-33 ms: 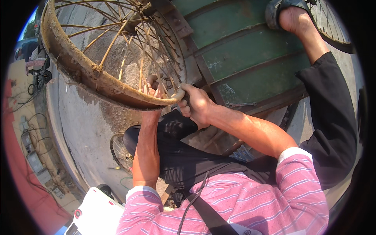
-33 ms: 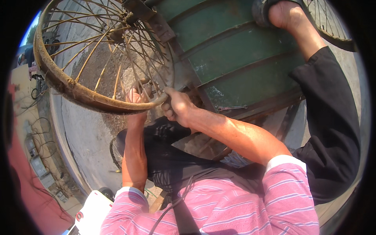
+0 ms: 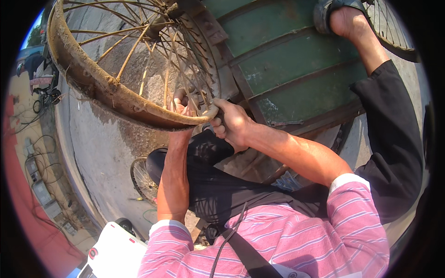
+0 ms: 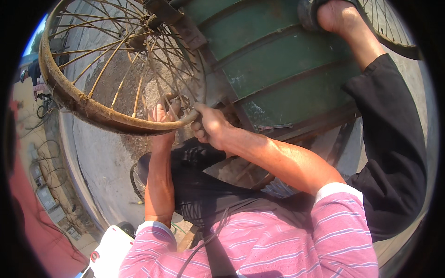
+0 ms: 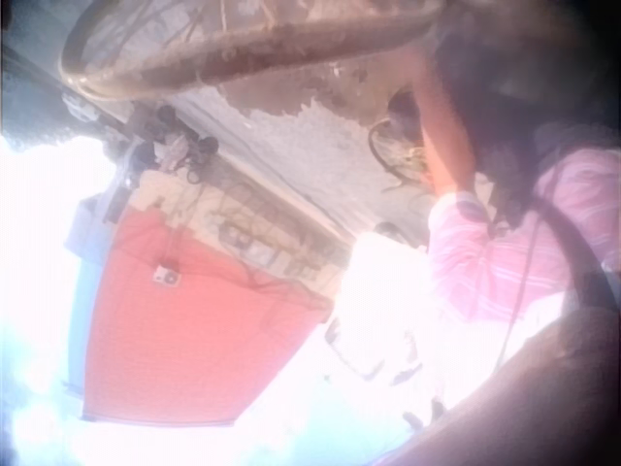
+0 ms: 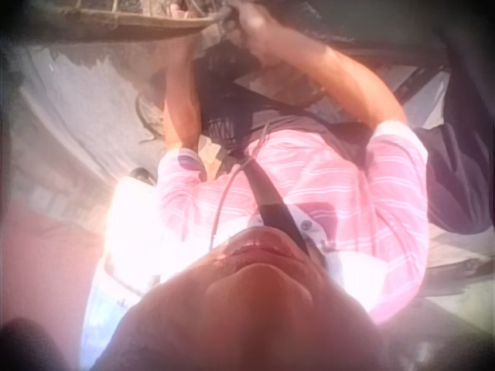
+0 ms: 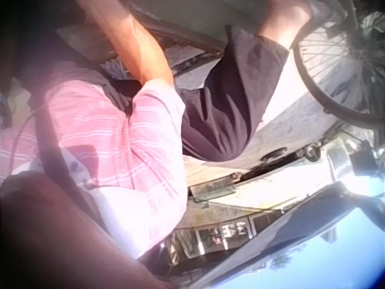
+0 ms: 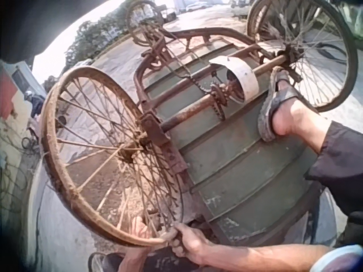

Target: The person uses a small metal tool to adjust the spokes of a bicycle wheel attached to a cart. They rotate the wheel and continue adjusting individual spokes around the rim.

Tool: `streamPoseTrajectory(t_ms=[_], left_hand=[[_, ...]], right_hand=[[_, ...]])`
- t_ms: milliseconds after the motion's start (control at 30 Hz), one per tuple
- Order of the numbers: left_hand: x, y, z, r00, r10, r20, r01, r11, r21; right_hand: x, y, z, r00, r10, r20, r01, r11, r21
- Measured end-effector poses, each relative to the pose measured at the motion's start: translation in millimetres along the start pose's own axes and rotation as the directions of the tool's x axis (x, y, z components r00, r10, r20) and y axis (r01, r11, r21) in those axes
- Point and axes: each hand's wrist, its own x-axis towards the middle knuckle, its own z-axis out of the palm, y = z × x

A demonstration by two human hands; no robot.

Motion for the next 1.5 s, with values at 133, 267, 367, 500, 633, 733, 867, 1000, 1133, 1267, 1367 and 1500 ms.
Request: streamPoseTrajectory(t_ms=[133, 267, 367, 500, 633, 733, 867, 1000, 1133, 1267, 1367, 1500], left_hand=[[1, -4, 3, 0.990, -0.124, 0.070, 0.138, 0.958, -0.253], [3, 1, -4, 0.979, -0.121, 0.164, 0.164, 0.945, -0.282], [5, -4, -6, 0.973, -0.122, 0.198, 0.197, 0.885, -0.422], [4, 1, -7, 0.952, -0.188, 0.243, 0.288, 0.823, -0.489], [2, -4, -1, 0.949, -0.211, 0.236, 0.310, 0.769, -0.559], [3, -9, 2, 0.957, -0.209, 0.203, 0.288, 0.788, -0.544], [3, -14, 2, 0.974, -0.141, 0.178, 0.215, 0.828, -0.518], [1, -6, 5, 0.990, -0.103, 0.097, 0.135, 0.894, -0.427], [4, 4, 0, 0.991, -0.102, 0.082, 0.119, 0.963, -0.240], [6, -4, 1, 0.986, -0.088, 0.140, 0.138, 0.906, -0.401], [8, 1, 0, 0.985, -0.094, 0.148, 0.140, 0.932, -0.335], [8, -3, -3, 0.979, -0.084, 0.186, 0.138, 0.943, -0.303]], right_hand=[[-2, -2, 0, 1.000, 0.011, 0.000, -0.011, 1.000, -0.011], [-2, -2, -1, 1.000, 0.005, -0.001, -0.005, 1.000, -0.021], [-2, -2, -1, 1.000, 0.006, 0.001, -0.006, 0.999, -0.033], [-6, -5, 2, 1.000, 0.012, 0.001, -0.012, 0.999, -0.038], [-5, -4, 2, 1.000, 0.007, -0.004, -0.008, 0.999, -0.034], [-5, -5, 1, 1.000, 0.012, -0.007, -0.012, 0.999, -0.031], [-2, -4, -1, 1.000, 0.003, 0.008, -0.003, 1.000, -0.023], [7, -1, -7, 1.000, -0.008, 0.024, 0.009, 1.000, -0.025], [5, -2, -6, 1.000, -0.004, 0.009, 0.005, 0.999, -0.045], [5, -1, -5, 1.000, -0.008, 0.022, 0.009, 0.999, -0.038], [5, -1, -6, 1.000, -0.005, 0.024, 0.006, 0.999, -0.032], [3, -3, -4, 1.000, 0.004, 0.026, -0.003, 1.000, -0.030]])
